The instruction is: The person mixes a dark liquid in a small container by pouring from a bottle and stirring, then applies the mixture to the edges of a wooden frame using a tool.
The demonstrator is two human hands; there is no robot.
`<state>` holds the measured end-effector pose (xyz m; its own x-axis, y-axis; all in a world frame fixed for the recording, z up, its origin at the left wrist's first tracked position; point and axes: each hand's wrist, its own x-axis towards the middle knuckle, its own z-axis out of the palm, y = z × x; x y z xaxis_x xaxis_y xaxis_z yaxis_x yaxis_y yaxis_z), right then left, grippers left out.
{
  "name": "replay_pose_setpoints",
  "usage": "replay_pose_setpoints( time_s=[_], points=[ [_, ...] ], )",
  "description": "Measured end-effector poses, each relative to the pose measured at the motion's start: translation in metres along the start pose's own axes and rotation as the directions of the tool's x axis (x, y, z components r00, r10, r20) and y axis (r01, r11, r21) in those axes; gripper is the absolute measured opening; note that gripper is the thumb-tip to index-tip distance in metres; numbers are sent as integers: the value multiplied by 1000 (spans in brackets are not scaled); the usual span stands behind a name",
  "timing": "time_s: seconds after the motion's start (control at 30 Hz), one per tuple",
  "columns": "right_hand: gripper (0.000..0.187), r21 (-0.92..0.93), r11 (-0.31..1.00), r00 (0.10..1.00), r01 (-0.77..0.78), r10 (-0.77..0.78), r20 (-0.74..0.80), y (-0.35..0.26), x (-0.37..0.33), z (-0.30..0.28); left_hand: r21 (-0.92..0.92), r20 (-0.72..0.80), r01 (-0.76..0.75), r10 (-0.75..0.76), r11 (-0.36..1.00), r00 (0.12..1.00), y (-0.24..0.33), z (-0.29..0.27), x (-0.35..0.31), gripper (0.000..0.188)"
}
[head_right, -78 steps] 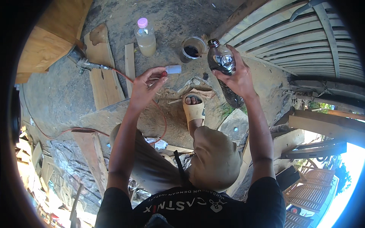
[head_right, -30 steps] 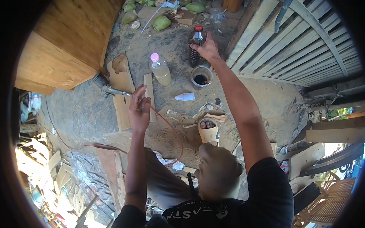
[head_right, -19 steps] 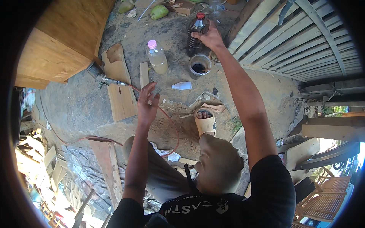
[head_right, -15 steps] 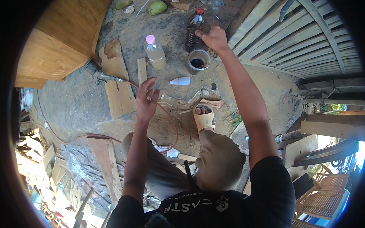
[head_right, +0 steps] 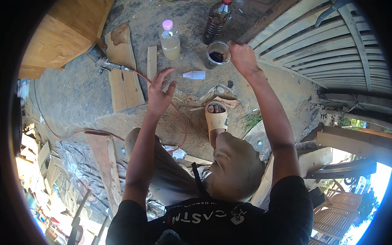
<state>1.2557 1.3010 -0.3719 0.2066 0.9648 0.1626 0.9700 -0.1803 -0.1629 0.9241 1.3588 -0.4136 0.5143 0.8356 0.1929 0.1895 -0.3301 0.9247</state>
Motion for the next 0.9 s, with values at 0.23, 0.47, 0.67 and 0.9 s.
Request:
replay_pose_setpoints(
  time_s=[0.23,0.47,0.67,0.9],
  points=[
    [11,-72,987,985,146,-137,108,4,13,-8,38,-6,-40,40,998,999,-1,-3,-1,49],
    [12,-194,962,964,190,-145,224,-4,21,-15,17,-41,-22,22,1000,999,1,-2,0,47],
    [11,-131,977,966,169,-138,219,-18,25,-11,70,-68,-31,35,997,997,-10,-18,-4,46],
    [12,-241,961,973,137,-85,214,-5,20,-7,32,-55,-12,14,999,998,-12,-8,-2,46]
  ],
)
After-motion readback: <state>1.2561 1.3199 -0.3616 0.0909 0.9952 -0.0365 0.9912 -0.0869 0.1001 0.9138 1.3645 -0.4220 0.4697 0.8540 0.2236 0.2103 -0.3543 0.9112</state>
